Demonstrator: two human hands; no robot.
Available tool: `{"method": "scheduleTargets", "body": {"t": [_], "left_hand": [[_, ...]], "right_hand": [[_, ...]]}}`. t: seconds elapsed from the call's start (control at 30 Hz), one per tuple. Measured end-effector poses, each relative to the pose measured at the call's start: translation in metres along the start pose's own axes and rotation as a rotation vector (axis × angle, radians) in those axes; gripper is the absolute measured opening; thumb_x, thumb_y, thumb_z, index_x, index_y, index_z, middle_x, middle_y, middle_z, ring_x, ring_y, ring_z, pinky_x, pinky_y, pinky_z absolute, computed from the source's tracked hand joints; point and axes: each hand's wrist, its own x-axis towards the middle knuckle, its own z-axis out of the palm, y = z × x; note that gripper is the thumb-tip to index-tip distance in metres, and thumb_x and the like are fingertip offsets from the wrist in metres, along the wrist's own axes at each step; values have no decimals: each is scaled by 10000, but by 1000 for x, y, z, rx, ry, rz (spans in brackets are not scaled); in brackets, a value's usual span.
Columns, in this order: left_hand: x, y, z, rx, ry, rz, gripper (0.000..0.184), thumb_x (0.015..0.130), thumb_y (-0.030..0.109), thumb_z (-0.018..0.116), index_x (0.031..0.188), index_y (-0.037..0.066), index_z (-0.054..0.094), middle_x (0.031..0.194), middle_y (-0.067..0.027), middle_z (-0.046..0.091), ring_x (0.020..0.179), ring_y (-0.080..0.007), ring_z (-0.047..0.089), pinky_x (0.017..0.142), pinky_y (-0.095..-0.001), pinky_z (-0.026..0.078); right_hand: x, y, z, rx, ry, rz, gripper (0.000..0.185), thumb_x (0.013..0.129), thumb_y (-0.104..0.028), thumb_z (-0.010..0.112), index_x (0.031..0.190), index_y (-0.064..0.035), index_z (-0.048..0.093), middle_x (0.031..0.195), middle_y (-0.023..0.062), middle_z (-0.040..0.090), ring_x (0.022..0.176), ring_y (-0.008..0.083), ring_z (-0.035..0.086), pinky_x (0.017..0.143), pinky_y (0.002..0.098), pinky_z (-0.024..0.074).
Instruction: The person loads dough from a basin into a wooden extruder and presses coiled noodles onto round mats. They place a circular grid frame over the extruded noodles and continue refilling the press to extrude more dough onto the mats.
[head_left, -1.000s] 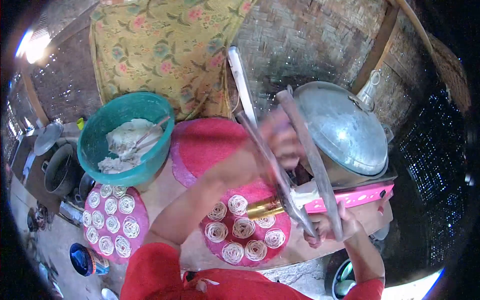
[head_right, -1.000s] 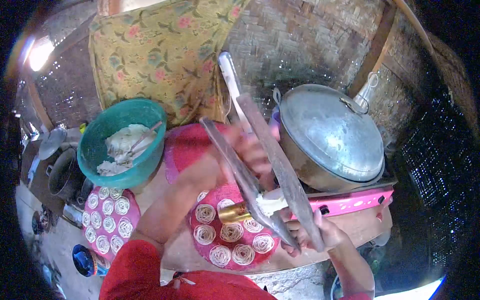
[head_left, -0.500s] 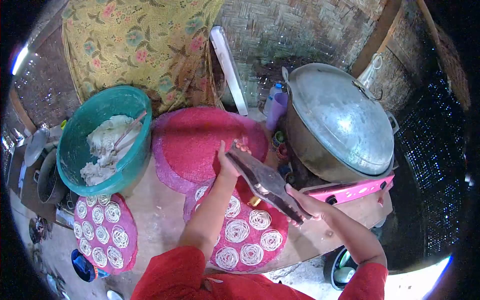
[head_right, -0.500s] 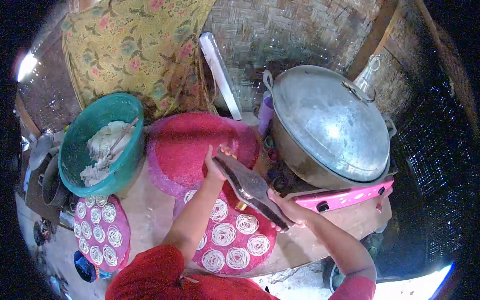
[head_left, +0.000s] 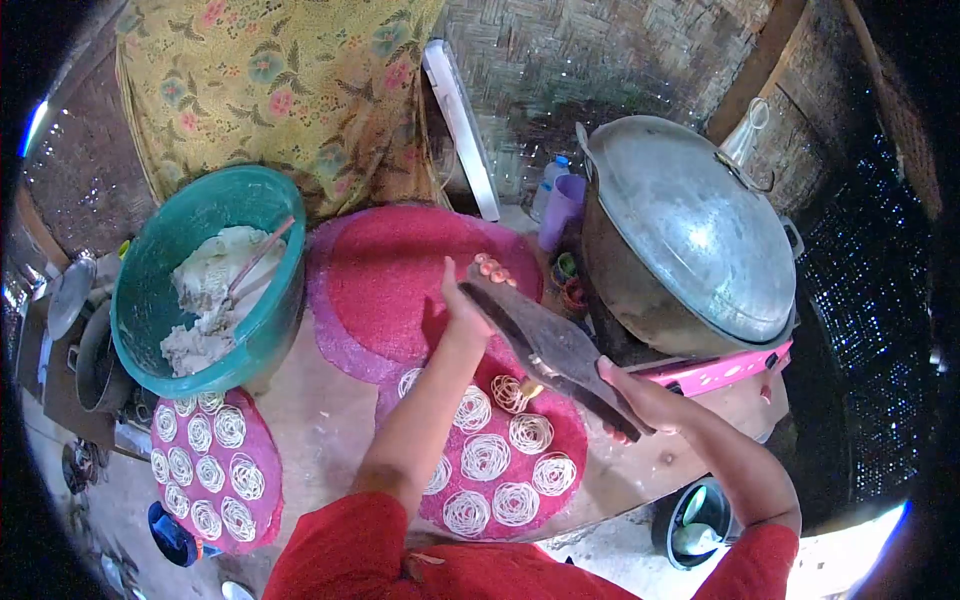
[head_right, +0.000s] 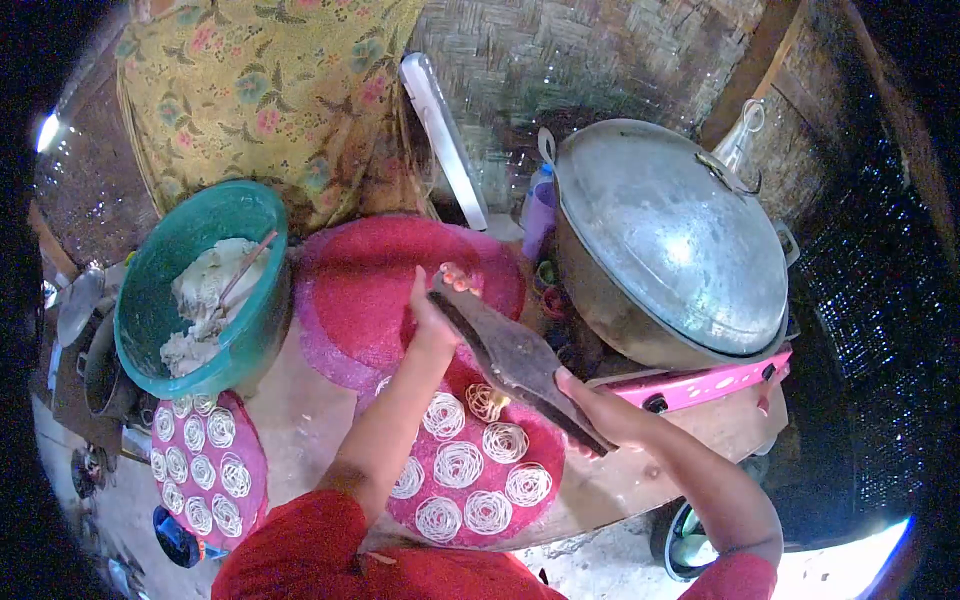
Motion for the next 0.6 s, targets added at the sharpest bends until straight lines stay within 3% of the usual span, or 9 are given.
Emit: {"method": "scheduleTargets", "body": {"t": [0.13, 0.27, 0.33, 0.53, 0.6], "left_hand": [[17, -1, 14, 34, -35, 20, 443, 864, 574, 384, 773, 152, 483, 653, 16, 480, 603, -152, 484, 652, -342, 404], [12, 14, 24, 139, -24, 7, 474, 866, 596, 362, 763, 150, 485, 641, 24, 476, 576, -151, 481, 634, -337, 405], [4, 18, 21, 106, -11, -34, 569, 851, 657, 308, 760, 127, 495, 637, -6, 476, 603, -194, 480, 629, -374, 410], [5, -13, -6, 51, 15, -61, 563, 842, 663, 328, 763, 128, 483, 638, -13, 472, 608, -202, 480, 643, -374, 406], [15, -26, -9, 62, 1, -68, 490, 869, 606, 333, 768, 146, 469, 642, 17, 461, 597, -166, 475, 645, -338, 392]], "right_hand": [[10, 5, -1, -46, 118, -46, 780, 803, -771, 270, 738, -52, 565, 582, 68, 547, 471, 161, 554, 413, 286, 435], [23, 15, 13, 7, 148, -137, 775, 815, -753, 291, 692, -40, 569, 558, 86, 555, 455, 169, 550, 416, 288, 434], [27, 24, 16, 29, 90, -161, 763, 818, -743, 309, 694, -38, 570, 561, 88, 556, 452, 169, 548, 410, 288, 428], [6, 28, 13, 16, 170, -134, 733, 822, -740, 302, 712, -57, 543, 538, 64, 514, 421, 152, 510, 382, 280, 396], [6, 32, 9, 6, 212, -130, 726, 821, -741, 302, 725, -61, 538, 533, 55, 503, 415, 146, 499, 376, 276, 384]]}}
